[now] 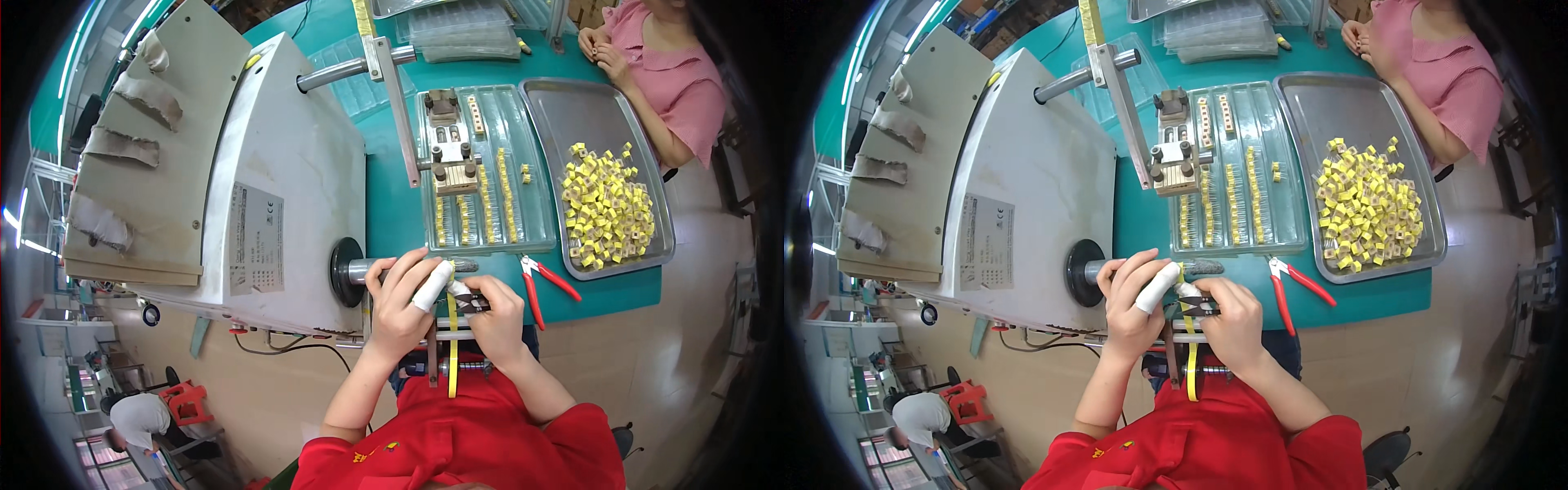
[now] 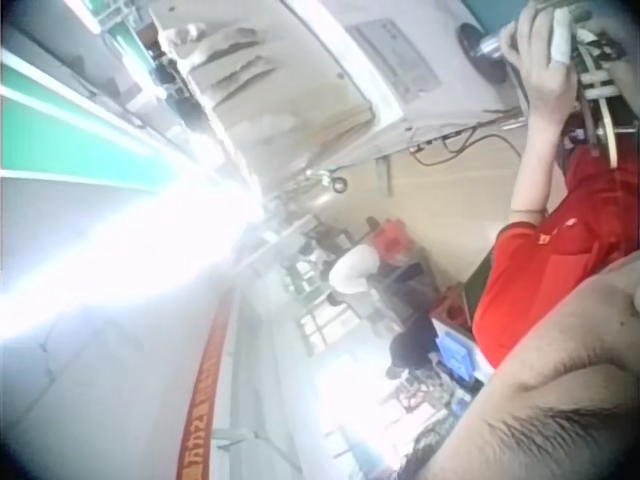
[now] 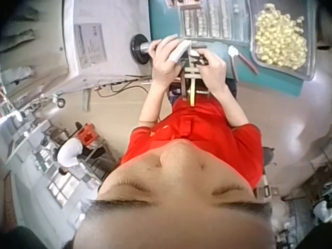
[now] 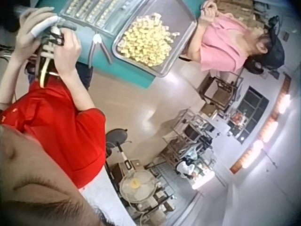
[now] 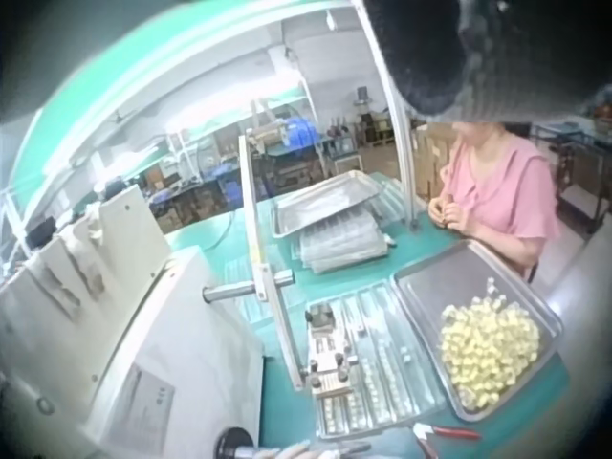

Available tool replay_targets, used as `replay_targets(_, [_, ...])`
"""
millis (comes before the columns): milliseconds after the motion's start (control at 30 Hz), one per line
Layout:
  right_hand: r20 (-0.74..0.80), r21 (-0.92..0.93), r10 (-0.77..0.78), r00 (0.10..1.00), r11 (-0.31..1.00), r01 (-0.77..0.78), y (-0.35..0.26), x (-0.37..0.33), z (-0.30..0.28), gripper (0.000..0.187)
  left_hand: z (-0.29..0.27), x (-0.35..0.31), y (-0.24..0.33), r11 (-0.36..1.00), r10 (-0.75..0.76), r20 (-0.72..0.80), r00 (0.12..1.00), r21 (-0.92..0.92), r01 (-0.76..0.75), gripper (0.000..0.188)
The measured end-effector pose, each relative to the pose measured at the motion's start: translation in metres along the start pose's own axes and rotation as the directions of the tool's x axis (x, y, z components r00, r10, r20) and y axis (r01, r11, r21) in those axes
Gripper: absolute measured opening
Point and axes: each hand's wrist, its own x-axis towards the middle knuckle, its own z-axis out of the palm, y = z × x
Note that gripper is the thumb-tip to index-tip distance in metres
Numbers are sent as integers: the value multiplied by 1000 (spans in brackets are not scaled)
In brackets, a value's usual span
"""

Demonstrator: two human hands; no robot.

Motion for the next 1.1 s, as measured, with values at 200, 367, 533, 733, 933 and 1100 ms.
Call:
replay_targets(200, [4,-2,-10,1000,1000,10,2,1,-1,31,-3,5,-3,1000,27,55,998,-2,-27,49])
replay_targets(367, [-2,-27,-37,999,999,37,4,1,-2,32,-3,4,-7,999,48,74,996,-9,-48,49])
replay_targets(533, [-12,-79,-74,997,994,73,1,3,-5,31,-6,3,-7,997,75,77,994,5,-76,51])
replay_targets(733, [83,-124,-104,991,986,114,-5,3,-14,25,-11,-1,0,979,-169,40,985,-113,172,56])
replay_targets(933, [86,-142,-112,990,982,124,-6,2,-14,24,-15,-12,2,979,-205,-11,979,17,205,56])
replay_targets(1100, [107,-131,-35,994,990,48,-5,2,-16,21,-14,-16,2,978,-205,-63,977,13,206,54])
